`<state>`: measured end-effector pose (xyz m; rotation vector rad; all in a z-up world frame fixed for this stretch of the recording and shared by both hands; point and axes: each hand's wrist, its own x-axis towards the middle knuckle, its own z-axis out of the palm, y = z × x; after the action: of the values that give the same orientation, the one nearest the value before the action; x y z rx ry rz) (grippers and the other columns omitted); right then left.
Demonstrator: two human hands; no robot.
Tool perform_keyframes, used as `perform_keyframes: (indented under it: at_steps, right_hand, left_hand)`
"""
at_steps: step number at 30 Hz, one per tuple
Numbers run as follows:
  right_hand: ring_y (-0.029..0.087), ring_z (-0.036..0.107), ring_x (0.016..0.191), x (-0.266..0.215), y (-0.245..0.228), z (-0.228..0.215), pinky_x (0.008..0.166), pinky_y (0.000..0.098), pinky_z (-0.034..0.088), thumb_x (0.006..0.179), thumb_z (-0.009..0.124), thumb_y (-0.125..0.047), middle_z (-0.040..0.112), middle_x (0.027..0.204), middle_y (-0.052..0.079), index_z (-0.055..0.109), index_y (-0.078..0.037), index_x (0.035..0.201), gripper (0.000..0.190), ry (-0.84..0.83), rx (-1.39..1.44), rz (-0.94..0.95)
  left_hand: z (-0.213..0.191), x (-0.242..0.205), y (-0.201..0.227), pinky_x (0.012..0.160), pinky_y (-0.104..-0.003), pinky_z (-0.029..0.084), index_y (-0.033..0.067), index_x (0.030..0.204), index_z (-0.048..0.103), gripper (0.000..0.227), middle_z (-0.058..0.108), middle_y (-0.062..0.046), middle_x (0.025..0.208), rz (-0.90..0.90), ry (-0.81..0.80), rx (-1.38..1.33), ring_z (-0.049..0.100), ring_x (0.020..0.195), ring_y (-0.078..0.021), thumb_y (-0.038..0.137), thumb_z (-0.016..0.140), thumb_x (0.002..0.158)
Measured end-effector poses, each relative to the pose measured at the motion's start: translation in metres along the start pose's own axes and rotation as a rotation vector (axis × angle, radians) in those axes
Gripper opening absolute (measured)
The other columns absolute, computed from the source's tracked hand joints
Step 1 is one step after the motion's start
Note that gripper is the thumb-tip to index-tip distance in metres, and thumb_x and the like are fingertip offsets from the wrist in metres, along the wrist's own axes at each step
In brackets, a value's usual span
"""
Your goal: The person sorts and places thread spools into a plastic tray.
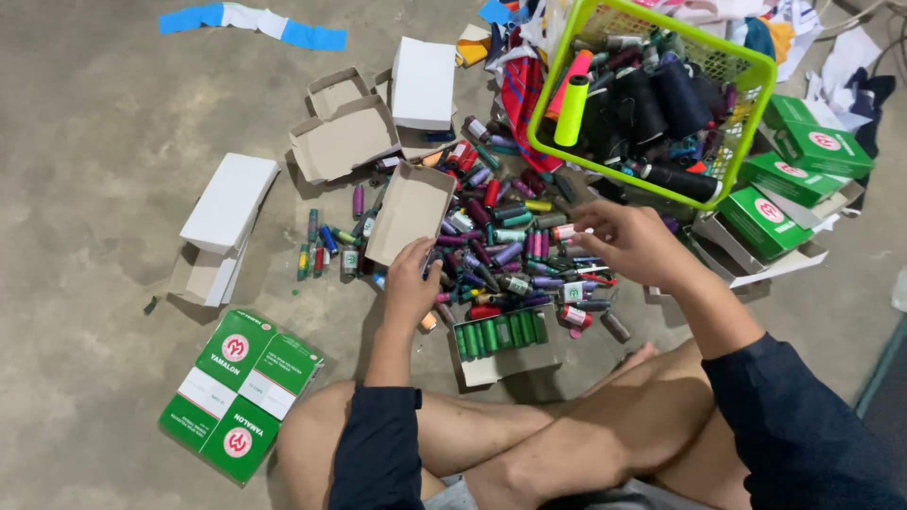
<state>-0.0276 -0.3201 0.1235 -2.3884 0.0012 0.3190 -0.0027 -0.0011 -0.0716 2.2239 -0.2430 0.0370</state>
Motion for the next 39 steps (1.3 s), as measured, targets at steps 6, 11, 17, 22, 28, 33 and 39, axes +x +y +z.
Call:
perform_keyframes:
  at_steps: [6,11,17,22,28,33,39]
  right_hand:
    - [0.029,0.07,0.115,-0.008,0.121,0.045,0.101,0.0467,0.053,0.093,0.072,-0.033,0.079,0.113,0.007,0.07,-0.022,0.131,0.04,0.004,-0.049,0.199]
    - [0.036,0.072,0.112,-0.01,0.086,0.045,0.101,0.0502,0.053,0.092,0.07,-0.027,0.081,0.112,0.008,0.068,-0.016,0.134,0.043,-0.166,-0.014,0.167]
    - [0.035,0.071,0.113,0.011,0.125,0.051,0.1,0.0493,0.053,0.092,0.068,-0.026,0.08,0.113,0.007,0.065,-0.014,0.136,0.046,-0.147,-0.131,0.144]
    - [0.032,0.07,0.115,0.025,0.158,0.054,0.101,0.0481,0.053,0.09,0.071,-0.03,0.08,0.113,0.004,0.067,-0.018,0.134,0.046,-0.147,-0.183,0.222]
    - [0.04,0.071,0.109,0.032,0.174,0.063,0.097,0.0513,0.055,0.086,0.074,-0.021,0.08,0.106,0.011,0.074,-0.01,0.117,0.033,-0.126,-0.214,0.246]
    - [0.036,0.075,0.103,0.033,0.181,0.065,0.092,0.0491,0.058,0.075,0.08,-0.036,0.082,0.097,0.006,0.082,-0.024,0.1,0.027,-0.226,-0.342,0.284]
    - [0.038,0.074,0.105,0.036,0.175,0.082,0.09,0.0509,0.06,0.076,0.082,-0.031,0.079,0.112,0.013,0.073,-0.02,0.122,0.048,-0.277,-0.454,0.272]
  left_hand:
    - [-0.002,-0.005,0.014,0.101,-0.049,0.052,0.0106,0.129,0.071,0.039,0.068,-0.017,0.126,0.045,-0.087,0.024,0.064,0.12,-0.0398,0.016,0.071,0.09]
    - [0.0,-0.005,0.015,0.103,-0.05,0.05,0.0116,0.131,0.069,0.04,0.065,-0.016,0.132,0.026,-0.12,0.065,0.062,0.123,-0.0393,0.017,0.071,0.091]
    - [-0.004,-0.006,0.025,0.106,-0.051,0.048,0.0126,0.133,0.068,0.042,0.06,-0.017,0.139,-0.055,-0.18,0.057,0.059,0.128,-0.0393,0.019,0.071,0.092]
    - [-0.004,-0.009,0.042,0.108,-0.053,0.047,0.0092,0.13,0.069,0.043,0.055,-0.022,0.144,-0.063,-0.16,0.047,0.055,0.131,-0.0429,0.017,0.074,0.088]
    - [-0.001,-0.009,0.045,0.111,-0.052,0.045,0.0101,0.129,0.07,0.039,0.053,-0.02,0.147,-0.06,-0.167,0.01,0.052,0.135,-0.041,0.014,0.07,0.09]
    - [-0.004,-0.007,0.046,0.11,-0.05,0.046,0.0123,0.131,0.069,0.036,0.054,-0.016,0.146,-0.096,-0.162,-0.019,0.052,0.137,-0.037,0.016,0.067,0.095]
    - [-0.002,-0.008,0.043,0.109,-0.052,0.046,0.011,0.13,0.07,0.035,0.056,-0.016,0.144,-0.082,-0.149,-0.04,0.053,0.135,-0.0381,0.015,0.067,0.095]
